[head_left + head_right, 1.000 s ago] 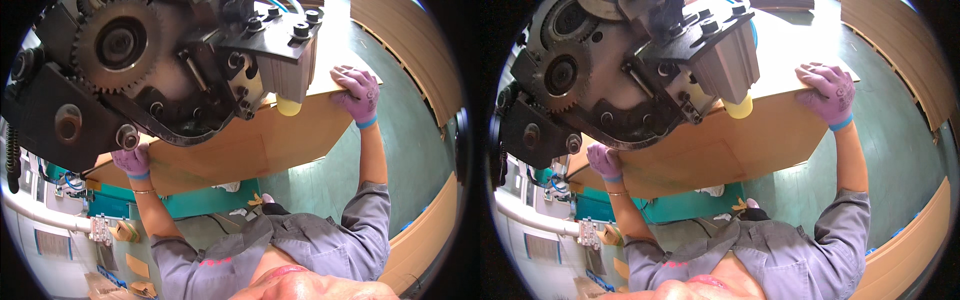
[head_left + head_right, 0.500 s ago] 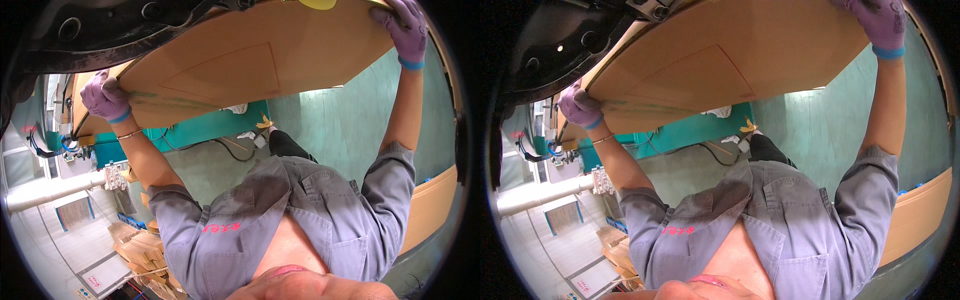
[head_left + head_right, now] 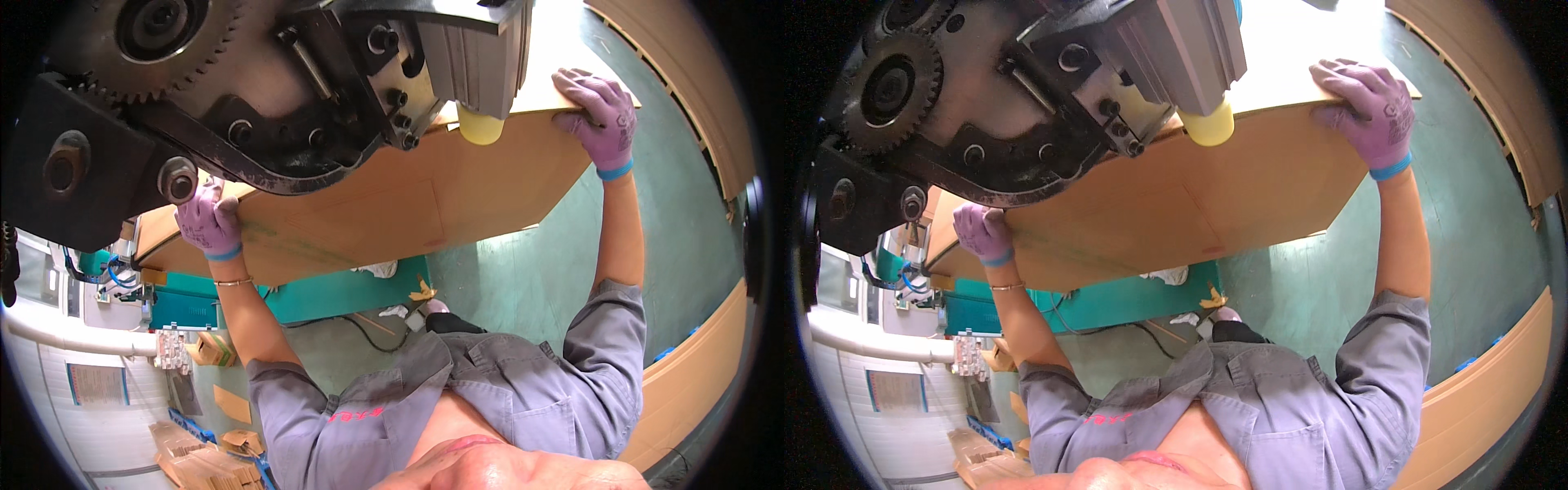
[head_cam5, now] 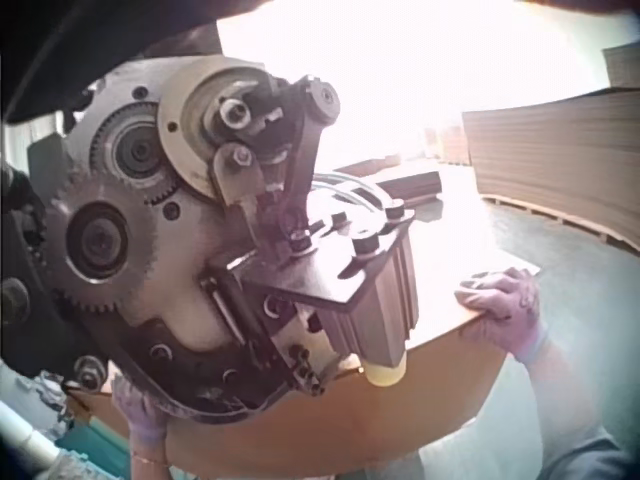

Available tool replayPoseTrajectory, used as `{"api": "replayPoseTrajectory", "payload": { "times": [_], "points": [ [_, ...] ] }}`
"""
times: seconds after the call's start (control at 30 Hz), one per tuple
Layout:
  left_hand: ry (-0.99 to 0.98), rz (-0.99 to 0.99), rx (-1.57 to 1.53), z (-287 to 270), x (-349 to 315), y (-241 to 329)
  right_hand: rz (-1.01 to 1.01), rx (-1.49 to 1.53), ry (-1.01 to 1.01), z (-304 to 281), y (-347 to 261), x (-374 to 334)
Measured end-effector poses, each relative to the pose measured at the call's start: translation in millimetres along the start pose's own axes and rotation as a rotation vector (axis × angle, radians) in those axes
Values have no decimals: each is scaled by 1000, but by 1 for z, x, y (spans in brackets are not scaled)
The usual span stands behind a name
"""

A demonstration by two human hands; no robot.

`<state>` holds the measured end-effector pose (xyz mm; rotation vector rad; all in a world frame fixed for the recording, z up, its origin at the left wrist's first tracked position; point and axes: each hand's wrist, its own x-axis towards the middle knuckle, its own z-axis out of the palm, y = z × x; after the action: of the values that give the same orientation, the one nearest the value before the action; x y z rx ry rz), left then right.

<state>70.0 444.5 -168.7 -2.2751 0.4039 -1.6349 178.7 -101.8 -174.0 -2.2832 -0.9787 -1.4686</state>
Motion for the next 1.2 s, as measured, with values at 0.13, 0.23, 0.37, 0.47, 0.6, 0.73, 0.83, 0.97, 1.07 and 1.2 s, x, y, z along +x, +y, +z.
{"api": "replayPoseTrajectory", "payload": {
  "times": [0.13,0.23,0.37,0.47,0.6,0.73,0.83,0.97,1.07,1.2],
  "points": [
    [-15,-28,-3,-2,-7,-4,7,7,15,1,-1,1],
    [10,-4,16,1,-5,-3,53,-24,-13,-3,-1,-2],
    [12,-26,-10,-1,-1,1,60,-25,-20,-4,-3,-2],
    [14,-10,7,-2,0,1,96,-40,-27,-3,-4,-4],
    [-4,-8,21,-3,0,-1,112,-8,-22,-2,-3,-3],
    [-66,-37,28,-4,-14,-8,138,-18,-48,-2,-5,-3],
    [-91,-48,-5,-2,-11,-7,111,-7,-31,1,0,-6],
    [-55,2,-14,-3,-9,-8,92,-25,-25,-2,-2,-5],
    [-33,22,13,0,-10,-10,58,-20,-7,-2,-3,-5],
    [12,16,53,-1,-6,-9,-5,4,0,0,3,-2]
  ]
}}
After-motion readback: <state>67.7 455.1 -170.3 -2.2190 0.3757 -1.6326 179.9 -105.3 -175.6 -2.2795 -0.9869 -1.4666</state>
